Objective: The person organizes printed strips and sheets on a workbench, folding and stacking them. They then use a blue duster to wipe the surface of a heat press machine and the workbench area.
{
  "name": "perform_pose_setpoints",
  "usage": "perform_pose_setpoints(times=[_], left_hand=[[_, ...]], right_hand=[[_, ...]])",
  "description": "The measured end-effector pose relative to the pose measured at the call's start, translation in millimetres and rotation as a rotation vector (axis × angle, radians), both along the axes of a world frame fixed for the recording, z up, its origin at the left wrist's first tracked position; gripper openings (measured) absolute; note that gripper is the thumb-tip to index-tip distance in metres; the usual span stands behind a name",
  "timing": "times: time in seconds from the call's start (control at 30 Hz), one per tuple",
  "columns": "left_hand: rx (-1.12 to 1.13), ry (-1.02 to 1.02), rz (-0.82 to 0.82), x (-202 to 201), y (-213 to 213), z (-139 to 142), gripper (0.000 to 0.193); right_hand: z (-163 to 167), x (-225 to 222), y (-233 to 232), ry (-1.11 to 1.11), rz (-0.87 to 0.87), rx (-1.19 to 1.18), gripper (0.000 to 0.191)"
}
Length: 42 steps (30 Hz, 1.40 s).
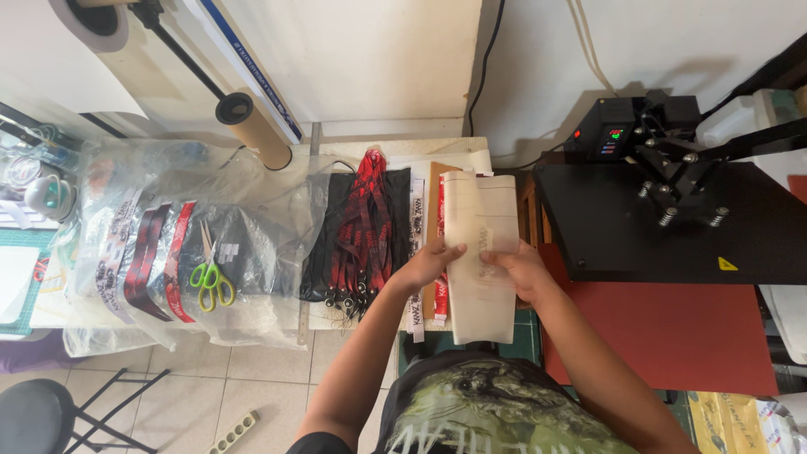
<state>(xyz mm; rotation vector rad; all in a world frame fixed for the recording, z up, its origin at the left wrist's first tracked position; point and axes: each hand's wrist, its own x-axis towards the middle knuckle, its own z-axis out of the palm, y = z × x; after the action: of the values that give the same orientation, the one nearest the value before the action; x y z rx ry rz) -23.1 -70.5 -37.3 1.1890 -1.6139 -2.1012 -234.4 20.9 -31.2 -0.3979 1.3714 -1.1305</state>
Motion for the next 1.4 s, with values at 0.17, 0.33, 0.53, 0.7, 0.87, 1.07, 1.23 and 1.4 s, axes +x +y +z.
perform_pose_setpoints(times=[0.17,0.33,0.53,0.7,0.87,1.07,1.23,1.4], left_hand=[[-0.026,0.035,0.029,8,-15,-19,0.035],[0.044,0.174,-0.01,24,-17,-11,0.021],[0.01,0.257,0.021,23,-11,-5,0.018],[-0.159,0.328,0.073,31,-11,-23,0.038],[-0.51,0.515,0.024,42,-11,-33,0.04],[0.027,0.22,0.258,55,-11,-28,0.028],[0.554,0.676,0.461,48,16,-10,0.036],[0.014,0.272,0.231,35,39,-5,0.037]], right_hand=[[1,-13,-1,-0.21,0.082,-0.076,0.042],[-15,-29,-5,-0.239,0.157,-0.134,0.044],[-40,-39,-10,-0.336,0.243,-0.325,0.031],[-17,-37,-9,-0.53,0.189,-0.223,0.036],[13,-22,0,-0.595,0.337,-0.209,0.05],[0,-3,-8,-0.154,0.389,-0.189,0.043],[-1,0,-9,0.175,0.294,-0.295,0.036],[7,1,-2,0.206,0.234,-0.255,0.035]])
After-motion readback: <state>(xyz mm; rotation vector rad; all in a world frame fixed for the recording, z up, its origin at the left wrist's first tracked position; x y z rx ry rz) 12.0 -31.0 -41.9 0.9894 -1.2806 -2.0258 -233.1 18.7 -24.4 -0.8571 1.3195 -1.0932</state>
